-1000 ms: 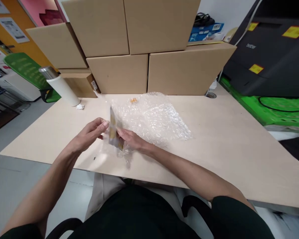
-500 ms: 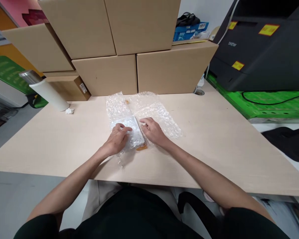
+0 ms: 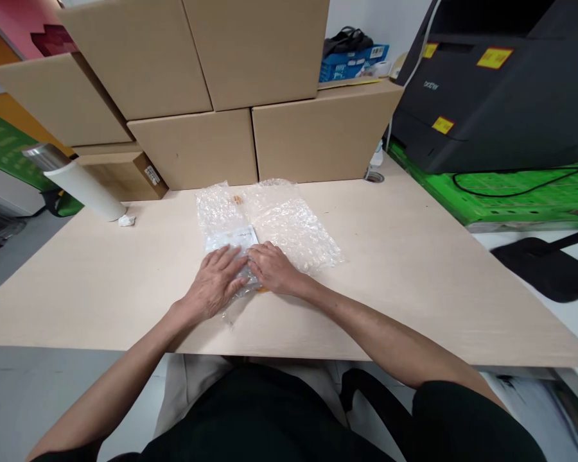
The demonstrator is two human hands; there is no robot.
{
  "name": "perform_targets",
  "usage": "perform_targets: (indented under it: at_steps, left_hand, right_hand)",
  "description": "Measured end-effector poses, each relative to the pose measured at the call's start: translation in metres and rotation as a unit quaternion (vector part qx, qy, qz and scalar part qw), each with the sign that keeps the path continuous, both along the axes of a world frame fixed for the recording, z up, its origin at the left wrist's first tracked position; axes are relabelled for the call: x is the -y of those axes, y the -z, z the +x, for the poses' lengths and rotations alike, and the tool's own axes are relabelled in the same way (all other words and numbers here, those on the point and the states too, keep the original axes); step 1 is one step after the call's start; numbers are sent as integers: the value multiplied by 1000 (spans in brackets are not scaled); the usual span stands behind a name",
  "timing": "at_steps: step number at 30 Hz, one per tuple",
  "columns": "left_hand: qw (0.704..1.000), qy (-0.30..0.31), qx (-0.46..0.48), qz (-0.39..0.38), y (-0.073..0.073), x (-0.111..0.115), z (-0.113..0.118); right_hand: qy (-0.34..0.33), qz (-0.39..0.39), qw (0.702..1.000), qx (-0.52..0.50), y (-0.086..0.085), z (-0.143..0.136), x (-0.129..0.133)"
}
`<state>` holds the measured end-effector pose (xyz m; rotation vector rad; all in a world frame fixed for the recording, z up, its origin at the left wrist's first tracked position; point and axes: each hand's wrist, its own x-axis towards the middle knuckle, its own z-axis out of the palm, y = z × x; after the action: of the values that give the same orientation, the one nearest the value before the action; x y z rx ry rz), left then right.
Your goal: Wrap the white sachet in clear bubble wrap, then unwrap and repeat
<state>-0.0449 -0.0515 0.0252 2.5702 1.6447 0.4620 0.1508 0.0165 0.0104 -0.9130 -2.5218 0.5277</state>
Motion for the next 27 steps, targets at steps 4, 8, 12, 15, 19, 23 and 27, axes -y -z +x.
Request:
perform_targets:
  at_steps: [4,8,12,15,19,23,27]
  left_hand:
    - [996,-26,80,-39,1,-10,-2]
    - [905,-252,339,-59,-2,-7,-22]
    - [737,-273,589,-189,-16,1,-25]
    - [719,-203,649,-143,-31,1,-6]
    - [803,-69,580,-117,-37,-16,31]
    - [915,27,391,-101,-26,-47,67]
    - [978,8,178,-106,-12,-69,99]
  right_hand:
    - [-22,-8,1000,19,-11,0,-2]
    - [-2,-16,998,67,-28,-8,5]
    - [25,-58,997,54,-37,-9,10]
    - [31,-145,988,-33,-40,1,10]
    - [40,-236,956,-168,-45,28,2]
    - [80,-195,956,-203,-40,69,-11]
    - [199,-121,960,-158,-16,111,-24]
